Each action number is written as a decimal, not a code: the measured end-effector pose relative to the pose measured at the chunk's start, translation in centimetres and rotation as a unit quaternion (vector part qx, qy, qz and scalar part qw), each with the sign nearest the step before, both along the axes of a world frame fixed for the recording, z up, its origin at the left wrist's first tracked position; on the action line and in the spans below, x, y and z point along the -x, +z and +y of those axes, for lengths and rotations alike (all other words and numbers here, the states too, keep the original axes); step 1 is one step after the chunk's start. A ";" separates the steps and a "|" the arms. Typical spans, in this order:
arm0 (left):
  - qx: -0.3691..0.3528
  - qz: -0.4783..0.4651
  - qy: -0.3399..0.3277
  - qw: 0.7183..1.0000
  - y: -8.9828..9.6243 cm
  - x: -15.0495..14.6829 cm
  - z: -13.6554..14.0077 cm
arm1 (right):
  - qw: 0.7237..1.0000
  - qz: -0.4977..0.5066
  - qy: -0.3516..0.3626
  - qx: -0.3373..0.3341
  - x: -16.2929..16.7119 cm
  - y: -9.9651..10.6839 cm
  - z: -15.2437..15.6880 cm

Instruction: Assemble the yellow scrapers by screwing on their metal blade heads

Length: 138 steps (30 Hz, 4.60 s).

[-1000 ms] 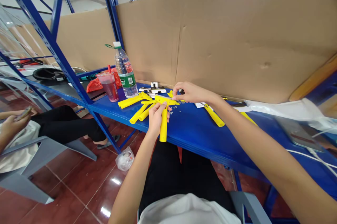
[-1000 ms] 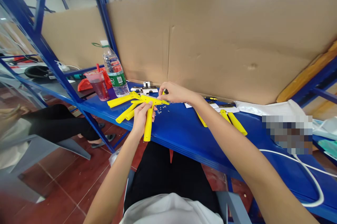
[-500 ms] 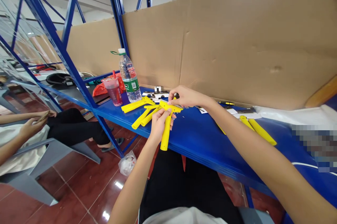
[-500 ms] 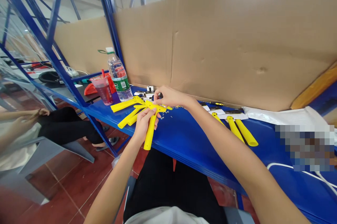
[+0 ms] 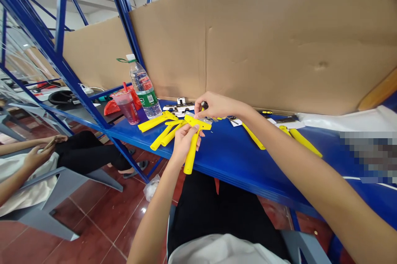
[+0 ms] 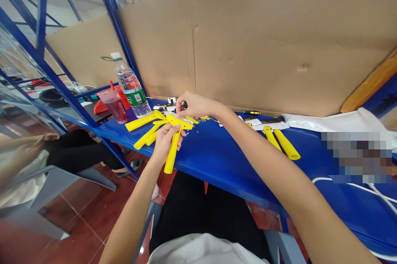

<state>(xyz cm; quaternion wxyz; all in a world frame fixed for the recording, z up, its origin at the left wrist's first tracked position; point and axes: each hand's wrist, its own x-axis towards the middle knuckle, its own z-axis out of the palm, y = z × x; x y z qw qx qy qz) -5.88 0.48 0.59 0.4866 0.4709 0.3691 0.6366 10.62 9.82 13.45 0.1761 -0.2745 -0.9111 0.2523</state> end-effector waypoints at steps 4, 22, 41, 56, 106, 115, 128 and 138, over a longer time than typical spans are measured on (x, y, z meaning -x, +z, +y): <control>-0.002 0.016 0.004 1.000 0.2 -0.1 -0.2 | 1.000 0.004 0.022 0.012 -0.1 0.1 0.3; -0.044 0.018 -0.003 0.999 -0.1 -0.1 -0.3 | 0.999 -0.010 0.045 -0.009 -0.1 0.9 -0.8; -0.049 0.022 -0.012 0.998 -0.6 0.1 0.0 | 0.997 -0.026 0.067 -0.042 -0.6 1.4 -0.8; -0.050 0.016 -0.011 0.999 -0.2 0.0 -0.2 | 0.997 -0.034 0.050 -0.039 -0.7 1.3 -0.7; 0.103 0.106 -0.085 0.985 1.2 0.4 0.0 | 0.971 -0.051 0.017 0.231 -0.1 -3.3 3.3; 0.109 0.114 -0.089 0.983 1.1 0.4 0.1 | 0.977 -0.050 0.007 0.209 0.2 -3.7 3.2; 0.056 -0.003 0.048 0.997 0.3 1.1 1.1 | 0.990 -0.102 -0.075 0.058 -0.8 -4.9 5.9; 0.070 0.043 0.089 0.993 0.2 1.9 1.3 | 0.981 -0.183 0.006 0.066 0.3 -7.1 5.7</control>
